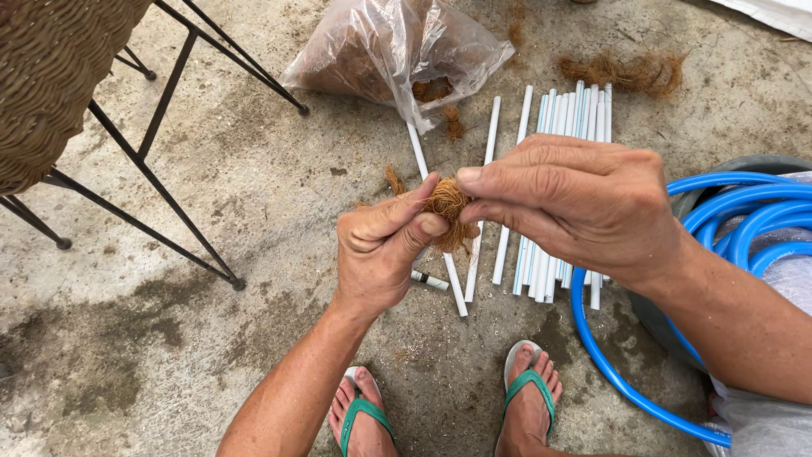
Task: The person cuts a short white plastic tube with scissors, then inserts a bundle of brown bristles into the tube. They repeatedly adjust and compress the bristles inside the tube to form a compact bundle.
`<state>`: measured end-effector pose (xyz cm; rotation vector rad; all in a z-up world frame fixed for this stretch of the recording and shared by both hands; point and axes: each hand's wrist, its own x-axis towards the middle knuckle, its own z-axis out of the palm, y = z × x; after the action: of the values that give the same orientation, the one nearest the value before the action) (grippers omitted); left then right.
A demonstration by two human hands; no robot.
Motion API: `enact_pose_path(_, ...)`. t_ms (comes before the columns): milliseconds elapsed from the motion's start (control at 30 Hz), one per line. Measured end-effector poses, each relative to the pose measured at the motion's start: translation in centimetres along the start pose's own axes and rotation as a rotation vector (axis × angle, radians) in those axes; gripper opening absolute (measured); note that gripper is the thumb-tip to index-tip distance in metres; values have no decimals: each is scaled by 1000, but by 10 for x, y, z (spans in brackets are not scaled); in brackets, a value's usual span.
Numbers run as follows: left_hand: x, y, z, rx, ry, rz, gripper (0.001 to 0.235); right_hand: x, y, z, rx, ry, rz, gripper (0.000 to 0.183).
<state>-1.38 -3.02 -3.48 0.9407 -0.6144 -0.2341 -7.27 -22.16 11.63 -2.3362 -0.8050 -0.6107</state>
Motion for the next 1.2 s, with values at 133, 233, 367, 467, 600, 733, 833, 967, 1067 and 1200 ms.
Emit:
enact_pose_path(133,2,0,-4,-15,-20,-77,35,-1,7,3,8,-12,-86,24)
enact_pose_path(233,3,-1,-6,-68,-59,-114,36,1,9,3,13,-45,-109,22)
enact_pose_path(367,4,-3,-10,-177,-107,-136,37,6,8,5,25,-43,-74,20)
enact_pose_path(467,3,-4,-11,-306,-139,-171,34,9,11,6,94,-66,-82,21)
enact_pose_path(600,5,-2,-12,-451,-191,-185,24,4,14,15,198,-99,-39,23)
enact_pose_path(733,7,5,-17,-517,-252,-219,20,-5,15,23,236,-75,-12,30)
enact_pose_path(833,8,8,-21,-493,-269,-213,20,-9,14,35,547,-53,138,40)
enact_pose_path(967,7,8,-24,-424,-154,-184,25,-15,12,49,678,5,287,50)
enact_pose_path(1067,6,16,-26,-337,-112,-188,29,-15,15,62,629,68,186,53)
enact_pose_path(1200,8,38,-24,-49,31,71,37,-12,21,83,575,216,191,48)
